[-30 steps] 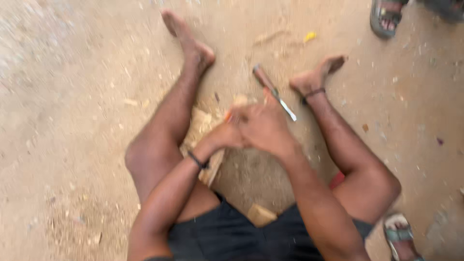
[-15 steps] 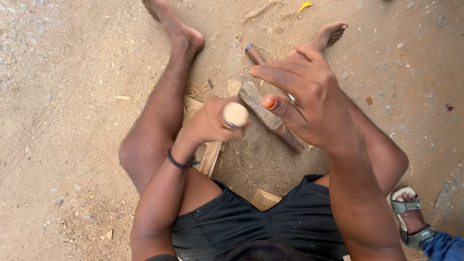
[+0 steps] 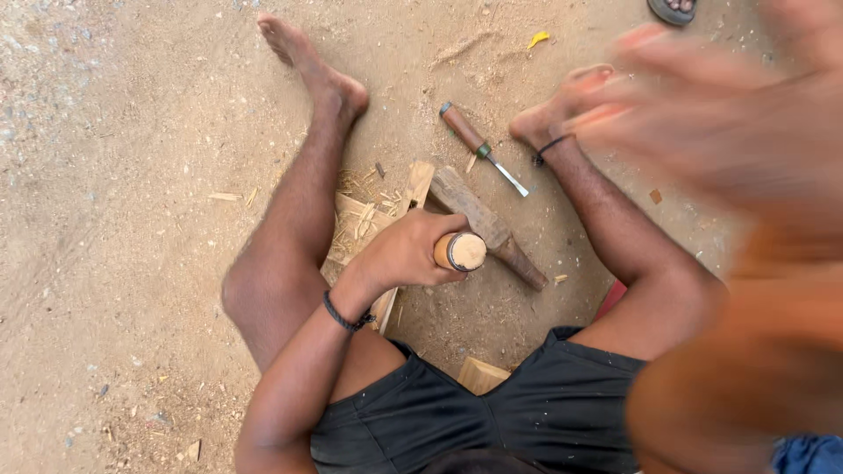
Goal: The person shapes a wooden cylinder and a flat wooden piece by striking a chisel with a mallet and using a smaller handheld blade to carve and refine the wood surfaces while sitting on the ground.
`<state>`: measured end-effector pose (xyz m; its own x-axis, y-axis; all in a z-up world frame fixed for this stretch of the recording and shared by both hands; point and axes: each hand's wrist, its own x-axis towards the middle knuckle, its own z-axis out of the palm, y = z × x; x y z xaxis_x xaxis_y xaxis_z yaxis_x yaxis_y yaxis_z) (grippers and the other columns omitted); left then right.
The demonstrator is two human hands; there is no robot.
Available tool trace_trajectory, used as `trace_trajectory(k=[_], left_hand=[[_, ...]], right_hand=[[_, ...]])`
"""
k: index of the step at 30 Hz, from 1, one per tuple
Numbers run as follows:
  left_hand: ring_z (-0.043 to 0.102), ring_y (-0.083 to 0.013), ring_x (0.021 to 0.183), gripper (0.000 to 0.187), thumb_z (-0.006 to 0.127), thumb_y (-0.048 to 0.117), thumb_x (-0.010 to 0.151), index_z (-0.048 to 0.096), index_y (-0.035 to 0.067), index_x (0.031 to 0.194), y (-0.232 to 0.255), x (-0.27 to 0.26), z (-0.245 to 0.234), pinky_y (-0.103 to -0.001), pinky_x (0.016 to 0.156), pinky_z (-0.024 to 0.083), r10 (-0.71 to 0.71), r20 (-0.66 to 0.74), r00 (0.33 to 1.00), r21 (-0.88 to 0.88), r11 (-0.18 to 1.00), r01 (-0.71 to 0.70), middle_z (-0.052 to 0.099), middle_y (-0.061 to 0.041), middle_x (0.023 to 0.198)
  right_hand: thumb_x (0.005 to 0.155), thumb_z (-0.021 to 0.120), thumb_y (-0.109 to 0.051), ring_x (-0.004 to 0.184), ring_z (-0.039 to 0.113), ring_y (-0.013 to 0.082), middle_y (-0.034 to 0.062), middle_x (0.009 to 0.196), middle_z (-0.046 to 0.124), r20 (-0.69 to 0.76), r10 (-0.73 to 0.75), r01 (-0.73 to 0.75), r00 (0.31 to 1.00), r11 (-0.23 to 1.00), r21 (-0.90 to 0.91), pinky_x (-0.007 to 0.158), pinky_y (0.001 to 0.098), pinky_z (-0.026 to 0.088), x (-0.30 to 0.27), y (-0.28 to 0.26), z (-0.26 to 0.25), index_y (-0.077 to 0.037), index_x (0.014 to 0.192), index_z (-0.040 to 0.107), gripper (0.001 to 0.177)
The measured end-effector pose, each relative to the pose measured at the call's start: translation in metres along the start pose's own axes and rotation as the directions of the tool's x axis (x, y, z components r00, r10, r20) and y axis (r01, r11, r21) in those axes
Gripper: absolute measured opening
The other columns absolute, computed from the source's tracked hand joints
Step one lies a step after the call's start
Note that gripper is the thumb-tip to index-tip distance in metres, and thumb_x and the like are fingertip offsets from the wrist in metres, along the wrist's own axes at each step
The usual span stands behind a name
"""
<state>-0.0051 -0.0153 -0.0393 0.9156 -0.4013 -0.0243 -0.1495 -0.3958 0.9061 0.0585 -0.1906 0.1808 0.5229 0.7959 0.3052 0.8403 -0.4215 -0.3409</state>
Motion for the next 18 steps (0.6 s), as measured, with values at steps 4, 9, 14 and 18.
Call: trace_trajectory(k=[4, 9, 14, 18], left_hand=[[0.072, -0.0259, 0.100, 0.043, 0.087, 0.026, 0.076, 0.067, 0.008, 0.109, -0.028, -0.012, 0.020, -0.037, 0.090, 0.058, 0.181, -0.160, 0.970, -0.211, 0.954, -0.213, 0.073, -0.014, 0.101], [0.073, -0.0230, 0.105, 0.047, 0.086, 0.030, 0.077, 0.068, 0.010, 0.115, -0.021, -0.006, -0.009, -0.035, 0.095, 0.059, 0.105, -0.088, 0.990, -0.198, 0.973, -0.121, 0.075, -0.013, 0.107], [0.075, -0.0201, 0.111, 0.050, 0.086, 0.034, 0.078, 0.069, 0.012, 0.120, -0.019, -0.021, -0.002, -0.032, 0.101, 0.060, -0.203, 0.089, 0.975, 0.026, 0.979, 0.202, 0.077, -0.011, 0.113], [0.071, -0.0219, 0.112, 0.049, 0.087, 0.031, 0.080, 0.067, 0.009, 0.119, -0.031, -0.012, 0.006, -0.034, 0.100, 0.058, 0.157, -0.070, 0.985, -0.199, 0.965, -0.168, 0.074, -0.012, 0.114]], right_hand=[[0.101, 0.051, -0.058, 0.090, 0.071, 0.0299, 0.0151, 0.078, 0.072, 0.141, 0.092, -0.088, 0.986, 0.996, -0.034, 0.117, 0.0600, 0.032, 0.015, -0.030, 0.087, -0.007, 0.086, 0.080, 0.061], [0.101, 0.051, -0.053, 0.111, 0.070, 0.0310, 0.0107, 0.091, 0.076, 0.077, -0.006, -0.001, 0.997, 0.996, 0.093, 0.119, 0.0637, 0.024, 0.043, -0.051, 0.035, -0.011, 0.091, 0.081, 0.052], [0.098, 0.055, -0.054, 0.092, 0.071, 0.0277, 0.0090, 0.088, 0.074, 0.356, 0.197, -0.218, 0.914, 0.976, 0.021, 0.114, 0.0546, 0.035, 0.038, -0.048, 0.012, -0.009, 0.087, 0.078, 0.052], [0.096, 0.048, -0.067, 0.078, 0.074, 0.0313, 0.0123, 0.073, 0.072, 0.485, 0.307, -0.253, 0.819, 0.952, -0.175, 0.119, 0.0506, 0.038, 0.022, -0.034, 0.098, -0.006, 0.086, 0.078, 0.069]])
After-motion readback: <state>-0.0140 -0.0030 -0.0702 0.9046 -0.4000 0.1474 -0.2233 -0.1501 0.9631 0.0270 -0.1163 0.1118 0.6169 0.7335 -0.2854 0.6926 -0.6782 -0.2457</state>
